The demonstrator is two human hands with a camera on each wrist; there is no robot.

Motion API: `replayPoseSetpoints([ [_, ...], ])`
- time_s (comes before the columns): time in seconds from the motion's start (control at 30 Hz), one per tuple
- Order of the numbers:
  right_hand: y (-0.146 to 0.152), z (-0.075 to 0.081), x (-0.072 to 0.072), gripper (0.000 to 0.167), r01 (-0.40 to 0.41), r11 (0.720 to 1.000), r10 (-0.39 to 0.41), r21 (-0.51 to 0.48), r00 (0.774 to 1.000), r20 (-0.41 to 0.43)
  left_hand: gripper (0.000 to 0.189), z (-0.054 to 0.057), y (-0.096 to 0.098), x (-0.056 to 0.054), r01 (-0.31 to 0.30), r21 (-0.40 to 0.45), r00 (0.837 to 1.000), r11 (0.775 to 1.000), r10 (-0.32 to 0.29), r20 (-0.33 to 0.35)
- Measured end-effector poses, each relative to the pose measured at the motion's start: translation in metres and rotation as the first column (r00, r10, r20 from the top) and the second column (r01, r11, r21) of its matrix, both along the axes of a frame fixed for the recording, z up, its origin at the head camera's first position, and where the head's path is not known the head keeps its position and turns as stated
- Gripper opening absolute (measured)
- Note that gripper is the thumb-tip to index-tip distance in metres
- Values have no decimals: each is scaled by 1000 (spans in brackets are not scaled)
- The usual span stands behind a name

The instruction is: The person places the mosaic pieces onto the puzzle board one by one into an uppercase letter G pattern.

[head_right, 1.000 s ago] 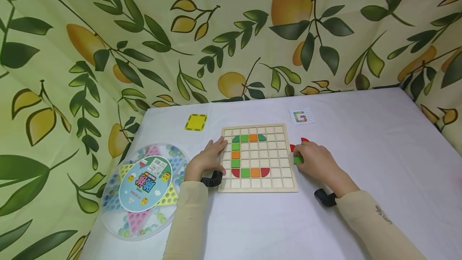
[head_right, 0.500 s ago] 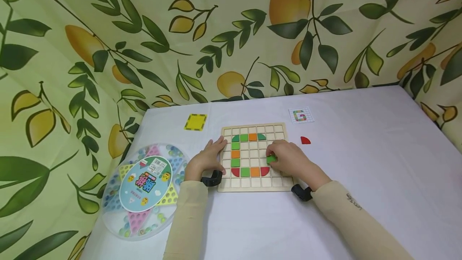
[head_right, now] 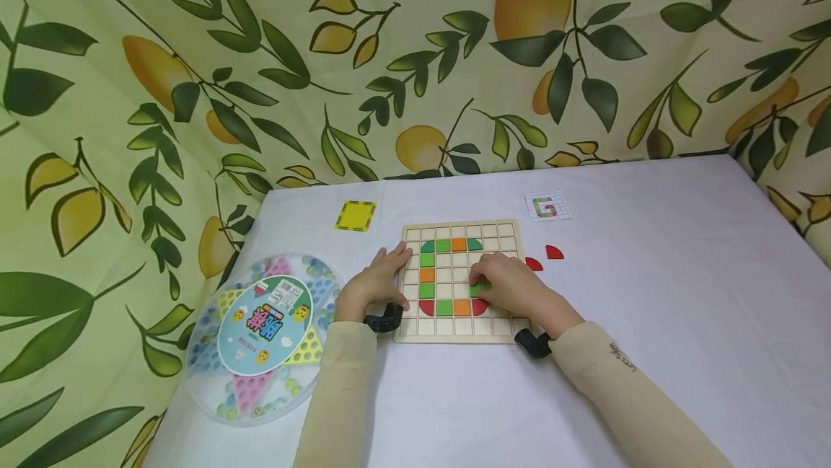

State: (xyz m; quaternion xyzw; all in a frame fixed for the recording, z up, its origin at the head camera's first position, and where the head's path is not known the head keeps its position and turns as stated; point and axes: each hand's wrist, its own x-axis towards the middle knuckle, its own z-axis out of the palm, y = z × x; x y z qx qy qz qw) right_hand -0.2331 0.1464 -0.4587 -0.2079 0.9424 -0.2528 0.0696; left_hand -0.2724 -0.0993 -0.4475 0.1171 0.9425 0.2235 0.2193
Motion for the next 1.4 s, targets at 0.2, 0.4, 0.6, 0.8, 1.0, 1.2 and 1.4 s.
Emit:
replayPoseSetpoints([
  [0.2, 1, 0, 1, 14, 9, 1000, -8, 7, 1000, -13, 103, 1, 0, 0, -1, 8, 1000, 1000, 1, 9],
  [0.4, -1, 2, 4, 13, 2, 999, 0, 42, 999, -43, 102, -1, 0, 0, 4, 25, 1000, 1000, -4, 14],
  [0.6, -2, 4, 3, 13, -15, 997, 20, 80, 998, -62, 103, -3, -3, -2, 2, 39, 1000, 999, -2, 6],
  [0.8, 6, 7, 2, 11, 20, 999, -17, 37, 997, -69, 102, -3, -3, -2, 2, 34, 1000, 999, -2, 7],
  [1.0, 46, 15, -2, 18, 213, 977, -212, 6, 975, -62, 102, -2, -1, 0, 4, 27, 1000, 1000, -4, 8],
  [1.2, 78, 10, -5, 27, 239, 968, -238, 81, 971, -31, 102, -1, -1, 1, -3, 24, 1000, 1000, 2, 8],
  [1.4, 77, 0, -7, 29, 199, 973, -196, 114, 980, -37, 102, -3, -1, 1, -7, 31, 1000, 1000, 6, 12],
])
